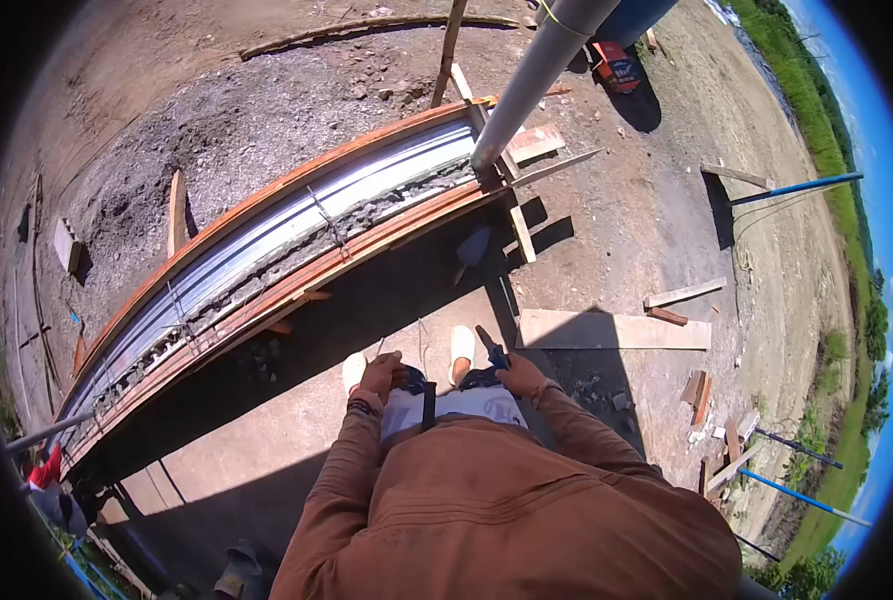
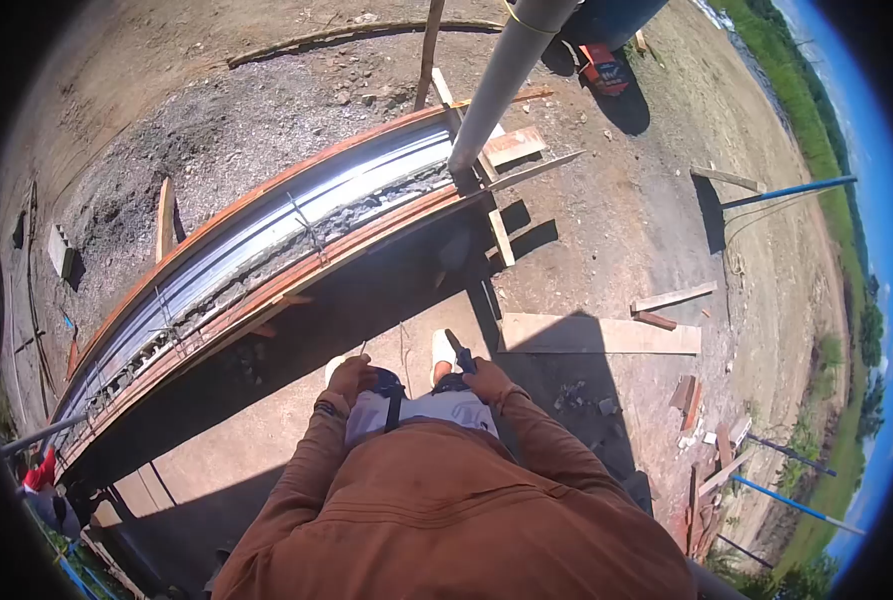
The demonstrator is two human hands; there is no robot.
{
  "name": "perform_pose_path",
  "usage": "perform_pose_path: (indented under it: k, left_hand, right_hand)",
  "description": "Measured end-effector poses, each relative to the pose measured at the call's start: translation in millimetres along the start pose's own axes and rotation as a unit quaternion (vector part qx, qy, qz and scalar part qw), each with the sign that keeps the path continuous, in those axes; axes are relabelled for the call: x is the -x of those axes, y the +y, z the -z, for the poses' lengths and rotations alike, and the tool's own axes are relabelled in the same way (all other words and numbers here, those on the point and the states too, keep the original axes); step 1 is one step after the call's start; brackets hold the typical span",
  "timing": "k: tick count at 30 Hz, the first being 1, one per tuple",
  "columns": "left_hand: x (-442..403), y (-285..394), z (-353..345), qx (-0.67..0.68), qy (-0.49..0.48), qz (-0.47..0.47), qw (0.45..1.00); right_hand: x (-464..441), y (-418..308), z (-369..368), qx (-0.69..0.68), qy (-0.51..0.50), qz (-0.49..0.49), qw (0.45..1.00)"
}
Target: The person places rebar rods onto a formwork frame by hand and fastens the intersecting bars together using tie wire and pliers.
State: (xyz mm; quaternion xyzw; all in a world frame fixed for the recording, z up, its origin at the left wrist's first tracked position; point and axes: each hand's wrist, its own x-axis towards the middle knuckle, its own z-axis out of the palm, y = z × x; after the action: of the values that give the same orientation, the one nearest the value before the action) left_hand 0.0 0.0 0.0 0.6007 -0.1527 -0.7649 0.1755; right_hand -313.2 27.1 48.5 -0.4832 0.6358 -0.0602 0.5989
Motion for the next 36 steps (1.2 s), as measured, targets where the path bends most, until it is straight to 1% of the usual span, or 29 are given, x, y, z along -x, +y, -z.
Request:
perform_pose_path:
  k: [2,3,5,6,7,8,9,10,11,12,13,14,15,16,18,19,20,22,25,26,28,29,30,31,32,33,34,35,36]
  left_hand:
    - [27,-14,-12,0.092,-0.024,0.005,0.995]
    - [17,-46,-142,0.193,-0.127,0.038,0.972]
    - [32,-35,-138,0.255,-0.146,0.012,0.956]
    - [40,-24,-125,0.262,-0.135,-0.007,0.955]
    - [27,-36,-122,0.340,-0.118,-0.043,0.932]
    - [14,-48,-112,0.377,-0.094,-0.043,0.921]
    - [7,-63,-102,0.413,-0.074,-0.037,0.907]
    - [10,-74,-93,0.424,-0.068,-0.028,0.903]
    - [13,-85,-81,0.457,-0.005,-0.008,0.890]
    - [13,-92,-69,0.485,0.057,0.010,0.873]
    - [11,-98,-56,0.490,0.063,0.014,0.869]
    - [9,-105,-42,0.517,0.109,0.007,0.849]
    - [7,-110,-31,0.541,0.152,-0.001,0.827]
    - [7,-109,-22,0.545,0.151,0.002,0.825]
    - [1,-104,-7,0.578,0.164,0.003,0.799]
    - [-4,-103,3,0.582,0.166,0.000,0.796]
    - [-12,-101,13,0.572,0.163,-0.014,0.804]
    - [-36,-101,27,0.566,0.159,-0.026,0.809]
    - [-77,-89,40,0.573,0.149,-0.036,0.805]
    - [-87,-76,40,0.564,0.144,-0.008,0.813]
    - [-129,-73,50,0.542,0.132,0.041,0.829]
    - [-155,-81,53,0.529,0.133,0.055,0.836]
    - [-167,-70,52,0.494,0.170,0.041,0.852]
    - [-183,-68,49,0.453,0.206,0.032,0.867]
    - [-205,-71,52,0.420,0.220,-0.007,0.880]
    - [-222,-70,52,0.420,0.227,-0.004,0.879]
    - [-236,-67,50,0.385,0.241,0.004,0.891]
    - [-251,-64,50,0.348,0.255,0.011,0.902]
    - [-267,-66,51,0.319,0.247,-0.033,0.914]
  right_hand:
    - [-15,-47,-34,0.109,-0.057,0.003,0.992]
    - [37,0,42,0.197,-0.019,-0.002,0.980]
    - [19,-47,17,0.193,-0.121,0.044,0.973]
    - [4,-51,-3,0.191,-0.147,0.061,0.969]
    - [-5,-48,-9,0.154,-0.197,0.133,0.959]
    - [-13,-45,-14,0.113,-0.243,0.202,0.942]
    - [-14,-41,-13,0.114,-0.254,0.196,0.940]
    - [-14,-35,-8,0.149,-0.248,0.149,0.946]
    - [-14,-30,-3,0.186,-0.241,0.104,0.947]
    - [-11,-21,3,0.345,-0.192,0.075,0.916]
    - [-13,-1,9,0.446,-0.186,0.056,0.874]
    - [-17,20,14,0.544,-0.175,0.036,0.820]
    - [-24,32,20,0.499,-0.194,0.013,0.845]
    - [-27,36,25,0.453,-0.211,-0.011,0.866]
    - [-34,32,34,0.441,-0.245,-0.029,0.863]
    - [-38,19,34,0.420,-0.276,-0.042,0.864]
    - [-40,5,35,0.422,-0.274,-0.040,0.863]
    - [-43,-23,43,0.416,-0.399,-0.004,0.817]
    - [-83,0,45,0.391,-0.407,-0.008,0.825]
    - [-104,8,40,0.397,-0.406,-0.010,0.823]
    - [-152,14,18,0.363,-0.299,0.021,0.882]
    - [-179,8,3,0.441,-0.244,0.021,0.863]
    - [-202,-4,-12,0.512,-0.189,0.022,0.838]
    - [-250,61,-28,0.427,-0.171,0.020,0.888]
    - [-290,93,-49,0.427,-0.155,0.031,0.890]
    - [-321,105,-68,0.419,-0.161,0.039,0.893]
    - [-355,141,-87,0.407,-0.153,0.066,0.898]
    - [-380,152,-107,0.433,-0.163,0.051,0.885]
    - [-404,171,-122,0.436,-0.165,0.088,0.880]
